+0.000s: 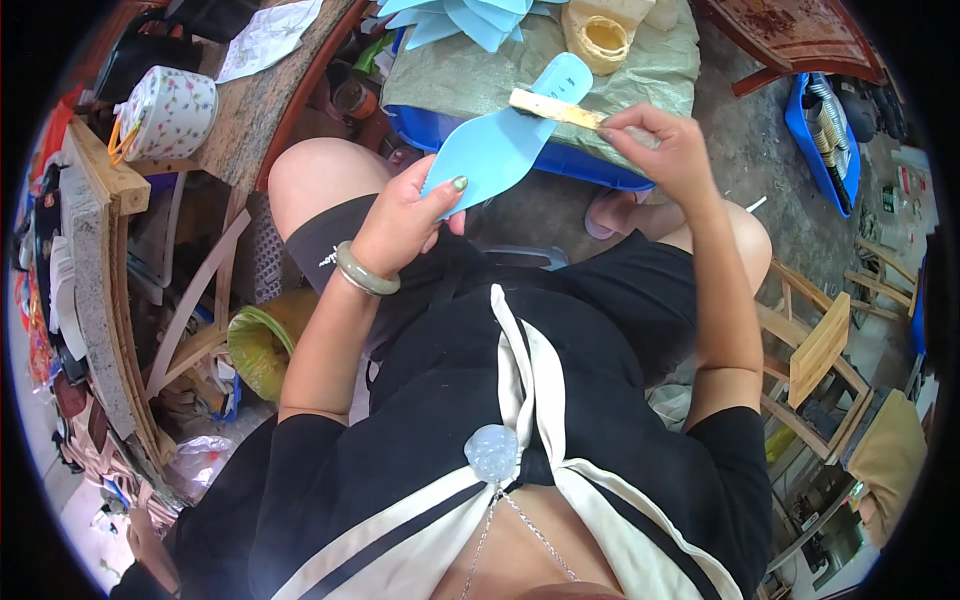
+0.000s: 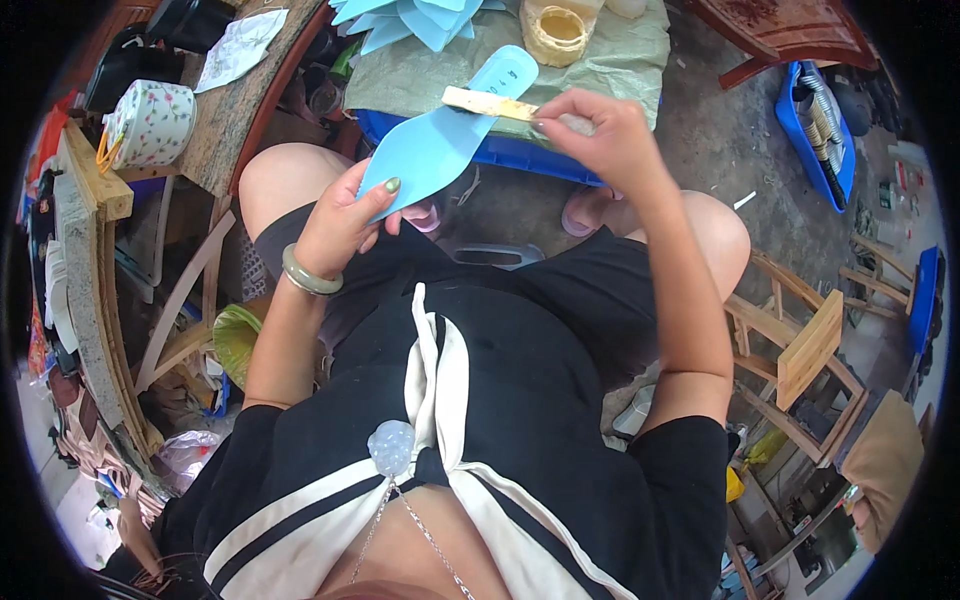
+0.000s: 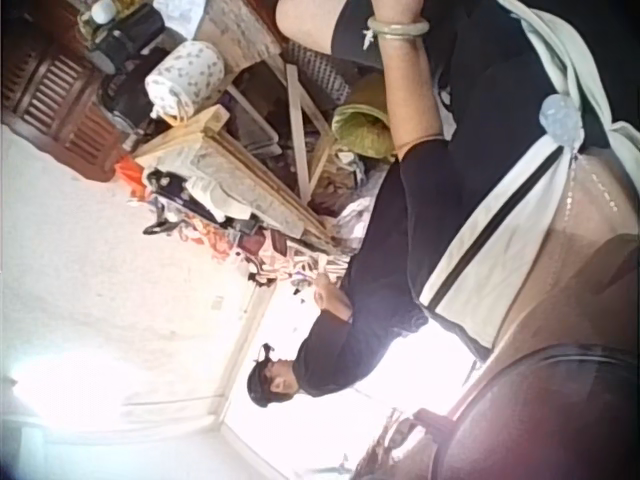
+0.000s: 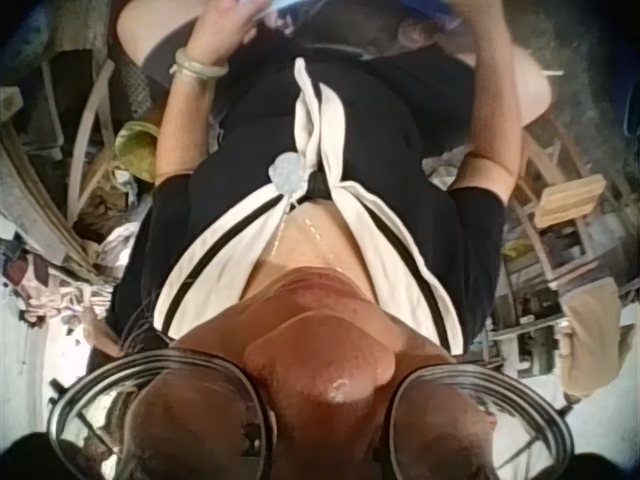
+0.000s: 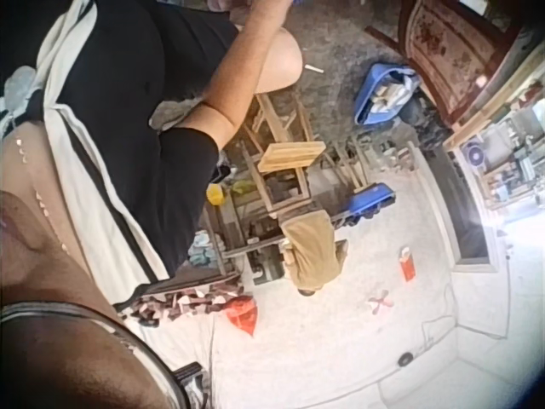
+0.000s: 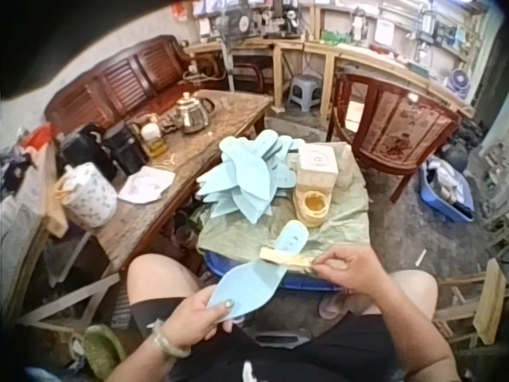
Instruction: The person repeatedly applies a yellowish adhesive to light blue shoe insoles using a small brush. They dip the brush into a container, coat the insole surface, and place the treated insole on a nearby stack. The process is repeated for multiple insoles.
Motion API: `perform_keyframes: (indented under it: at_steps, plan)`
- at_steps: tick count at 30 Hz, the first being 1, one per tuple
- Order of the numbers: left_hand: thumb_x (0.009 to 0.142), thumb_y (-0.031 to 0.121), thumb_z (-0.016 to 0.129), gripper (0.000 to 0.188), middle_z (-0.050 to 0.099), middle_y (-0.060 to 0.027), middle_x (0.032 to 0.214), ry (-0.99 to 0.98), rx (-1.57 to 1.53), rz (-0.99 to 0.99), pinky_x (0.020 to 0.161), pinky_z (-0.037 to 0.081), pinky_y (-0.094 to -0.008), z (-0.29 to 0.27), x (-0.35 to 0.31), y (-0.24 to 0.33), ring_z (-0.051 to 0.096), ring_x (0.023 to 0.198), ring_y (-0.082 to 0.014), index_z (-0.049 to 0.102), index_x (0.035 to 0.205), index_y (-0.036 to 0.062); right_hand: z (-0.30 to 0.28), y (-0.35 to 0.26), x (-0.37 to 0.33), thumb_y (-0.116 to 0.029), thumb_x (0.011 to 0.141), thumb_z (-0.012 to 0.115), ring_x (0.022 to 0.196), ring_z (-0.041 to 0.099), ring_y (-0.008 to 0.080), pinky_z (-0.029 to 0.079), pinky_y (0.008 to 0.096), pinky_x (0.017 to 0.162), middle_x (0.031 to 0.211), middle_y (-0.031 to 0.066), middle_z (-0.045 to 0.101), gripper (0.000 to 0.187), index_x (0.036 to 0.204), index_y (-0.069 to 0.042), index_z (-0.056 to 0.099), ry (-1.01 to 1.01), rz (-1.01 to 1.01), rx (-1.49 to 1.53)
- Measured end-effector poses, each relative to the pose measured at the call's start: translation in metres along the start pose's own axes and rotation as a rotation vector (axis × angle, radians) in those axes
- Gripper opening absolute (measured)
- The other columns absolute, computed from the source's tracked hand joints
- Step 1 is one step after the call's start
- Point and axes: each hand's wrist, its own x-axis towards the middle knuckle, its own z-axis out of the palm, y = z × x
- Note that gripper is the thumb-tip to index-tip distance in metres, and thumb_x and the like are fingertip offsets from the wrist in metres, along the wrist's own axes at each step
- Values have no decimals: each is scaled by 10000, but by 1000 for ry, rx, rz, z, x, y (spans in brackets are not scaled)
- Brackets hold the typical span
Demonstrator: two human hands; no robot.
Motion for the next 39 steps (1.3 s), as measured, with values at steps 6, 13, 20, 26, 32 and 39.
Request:
perform_keyframes:
  at_steps: [6, 13, 20, 26, 32, 39]
  plan:
    - [944, 219, 522, 294, 589, -15, 669, 110, 41, 42, 415, 331, -185, 9, 5, -8, 432, 466, -31, 535, 1170, 30, 66, -14, -16, -106, 844, 677, 615, 505, 15, 386, 168, 546, 785, -21, 650, 107, 914, -25, 681, 50, 288, 512]
    - [944, 200, 518, 256, 588, -14, 711, 154, 129, 119, 508, 383, -211, 10, -2, -6, 474, 531, -57, 546, 1116, 13, 76, -25, -15, -103, 849, 663, 693, 548, 42, 436, 184, 644, 785, -12, 647, 121, 919, -5, 677, 82, 211, 476]
    - [952, 242, 518, 287, 607, -23, 736, 56, 87, -7, 411, 316, -176, -7, -31, 11, 436, 495, -22, 557, 1106, 3, 33, 21, 4, -137, 843, 683, 726, 549, 29, 436, 185, 670, 784, -30, 656, 130, 910, -26, 695, 321, 197, 95]
    - [961, 260, 508, 288, 597, -32, 704, 62, -147, -15, 365, 247, -158, -5, -31, 4, 372, 435, -5, 533, 1132, 29, 27, 25, 2, -119, 846, 690, 715, 527, 18, 411, 165, 656, 780, -37, 637, 134, 926, -11, 688, 410, 252, 195]
    - [975, 271, 492, 309, 537, -32, 634, 90, -294, 26, 369, 269, -162, -1, -24, -2, 318, 397, -16, 502, 1186, 46, 36, 16, -19, -136, 821, 697, 705, 585, 50, 461, 206, 662, 782, 11, 685, 129, 899, -33, 701, 491, 243, 182]
    - [970, 252, 498, 270, 515, -14, 624, 90, -304, 102, 368, 284, -154, 2, -9, 14, 337, 399, -16, 502, 1152, 52, 40, -2, -29, -44, 792, 699, 743, 649, 84, 496, 223, 688, 791, 57, 703, 84, 872, -17, 695, 373, -60, 69]
